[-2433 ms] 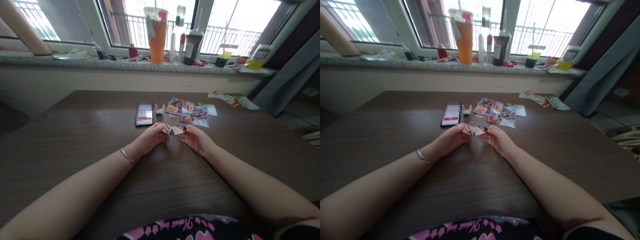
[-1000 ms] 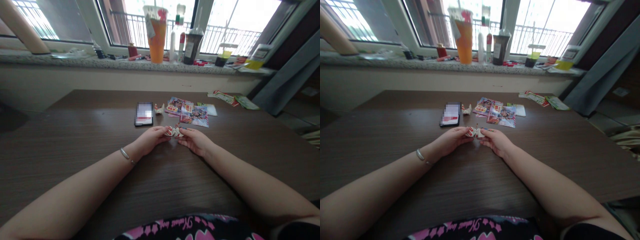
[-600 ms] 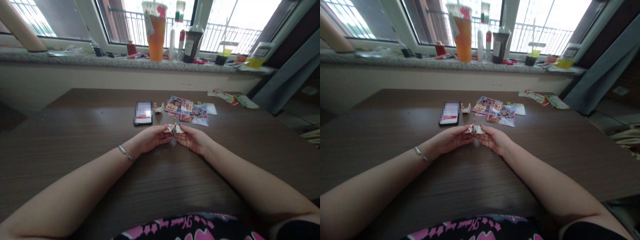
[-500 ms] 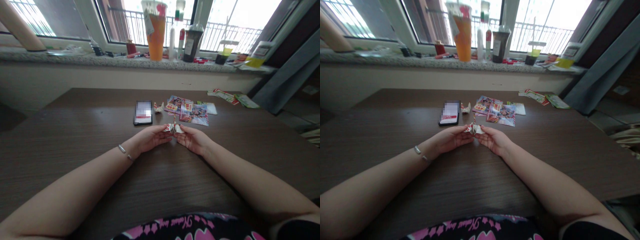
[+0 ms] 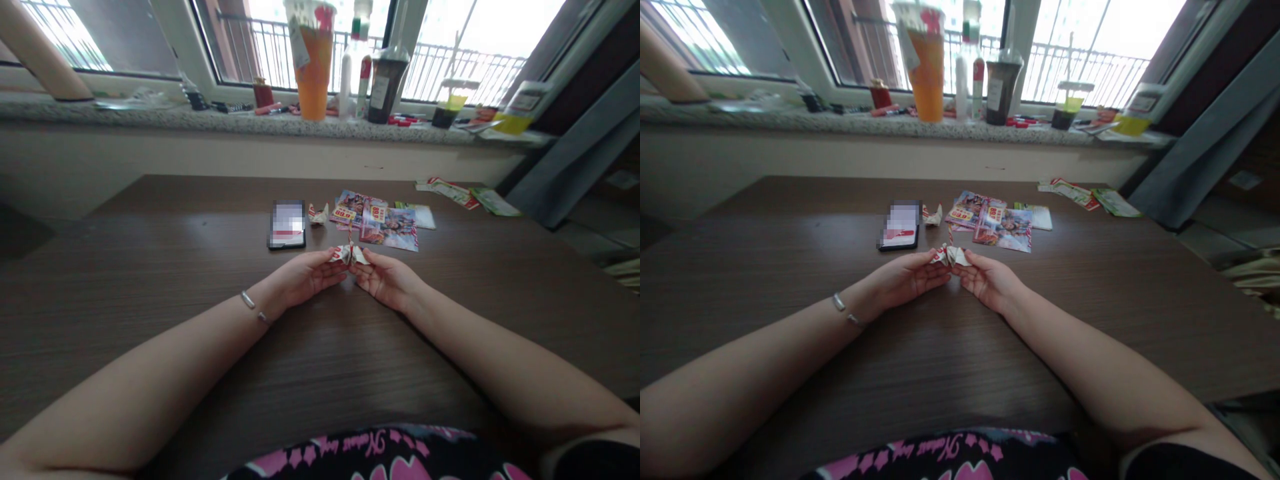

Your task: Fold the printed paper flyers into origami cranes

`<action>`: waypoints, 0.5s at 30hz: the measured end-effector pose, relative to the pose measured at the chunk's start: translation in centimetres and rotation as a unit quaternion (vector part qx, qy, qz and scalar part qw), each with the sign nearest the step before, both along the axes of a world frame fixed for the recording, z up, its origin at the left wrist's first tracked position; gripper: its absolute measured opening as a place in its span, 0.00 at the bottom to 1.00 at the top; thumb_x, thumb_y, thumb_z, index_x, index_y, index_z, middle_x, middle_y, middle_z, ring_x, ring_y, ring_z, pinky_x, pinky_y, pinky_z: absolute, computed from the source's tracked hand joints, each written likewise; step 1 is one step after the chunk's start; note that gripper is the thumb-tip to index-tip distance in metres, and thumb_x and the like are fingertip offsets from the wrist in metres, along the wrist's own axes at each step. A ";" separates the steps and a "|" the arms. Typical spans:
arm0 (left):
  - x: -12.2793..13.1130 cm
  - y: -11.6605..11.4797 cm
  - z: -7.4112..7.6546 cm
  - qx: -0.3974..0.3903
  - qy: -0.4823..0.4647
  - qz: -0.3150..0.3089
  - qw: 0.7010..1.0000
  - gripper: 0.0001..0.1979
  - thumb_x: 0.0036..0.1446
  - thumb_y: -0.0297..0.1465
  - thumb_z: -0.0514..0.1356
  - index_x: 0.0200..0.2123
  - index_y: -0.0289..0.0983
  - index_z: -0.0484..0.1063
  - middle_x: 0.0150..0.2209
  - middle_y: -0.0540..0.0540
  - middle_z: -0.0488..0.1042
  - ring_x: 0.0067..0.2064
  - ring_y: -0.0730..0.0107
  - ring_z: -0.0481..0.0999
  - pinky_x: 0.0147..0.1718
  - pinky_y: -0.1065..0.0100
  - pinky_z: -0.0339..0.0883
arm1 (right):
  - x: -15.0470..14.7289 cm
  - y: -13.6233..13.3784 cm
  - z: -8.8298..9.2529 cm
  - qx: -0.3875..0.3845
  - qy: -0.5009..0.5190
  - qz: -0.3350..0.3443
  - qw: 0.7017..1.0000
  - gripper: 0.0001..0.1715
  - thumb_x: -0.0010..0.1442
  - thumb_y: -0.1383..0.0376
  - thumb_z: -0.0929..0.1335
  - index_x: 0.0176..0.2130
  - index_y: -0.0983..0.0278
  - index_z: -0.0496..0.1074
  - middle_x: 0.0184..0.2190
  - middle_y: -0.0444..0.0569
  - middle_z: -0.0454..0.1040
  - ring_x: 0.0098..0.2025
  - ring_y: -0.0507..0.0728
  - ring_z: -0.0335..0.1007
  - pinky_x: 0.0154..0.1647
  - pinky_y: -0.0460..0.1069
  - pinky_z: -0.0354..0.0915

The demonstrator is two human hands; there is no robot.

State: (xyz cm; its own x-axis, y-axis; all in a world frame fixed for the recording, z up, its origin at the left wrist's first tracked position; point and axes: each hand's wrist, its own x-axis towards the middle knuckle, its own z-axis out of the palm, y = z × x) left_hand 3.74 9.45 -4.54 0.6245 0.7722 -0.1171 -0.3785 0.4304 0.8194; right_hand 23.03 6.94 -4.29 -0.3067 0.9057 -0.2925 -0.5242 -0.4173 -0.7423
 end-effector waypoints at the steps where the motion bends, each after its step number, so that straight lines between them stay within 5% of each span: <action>1: 0.0 -0.1 0.1 -0.019 -0.007 -0.001 1.000 0.08 0.61 0.30 0.59 0.42 0.35 0.75 0.41 0.41 0.79 0.42 0.67 0.77 0.47 0.64 0.68 | 0.0 0.0 0.0 0.003 0.008 0.004 1.000 0.06 0.60 0.67 0.68 0.39 0.63 0.75 0.31 0.48 0.80 0.33 0.53 0.77 0.31 0.45 0.70; 5: 0.3 -0.3 0.5 -0.087 -0.032 0.005 0.996 0.08 0.63 0.28 0.56 0.42 0.34 0.75 0.40 0.45 0.79 0.42 0.72 0.77 0.46 0.68 0.67 | 0.1 -0.1 0.2 -0.002 0.030 0.000 1.000 0.06 0.61 0.68 0.67 0.39 0.65 0.75 0.31 0.48 0.80 0.35 0.53 0.77 0.33 0.46 0.69; 15: 0.5 -0.6 0.8 -0.092 -0.040 0.022 0.995 0.07 0.63 0.27 0.57 0.41 0.34 0.75 0.41 0.46 0.78 0.41 0.73 0.77 0.44 0.70 0.68 | -0.8 -0.6 1.3 -0.053 0.047 -0.053 0.996 0.12 0.65 0.69 0.63 0.35 0.66 0.76 0.30 0.49 0.81 0.32 0.50 0.77 0.31 0.42 0.67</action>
State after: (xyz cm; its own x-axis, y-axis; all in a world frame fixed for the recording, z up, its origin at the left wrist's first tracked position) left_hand 4.24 8.89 -3.73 0.6037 0.7689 -0.2106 -0.4608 0.5521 0.6948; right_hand 22.27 6.31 -2.99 -0.2420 0.9002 -0.3620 -0.6350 -0.4290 -0.6424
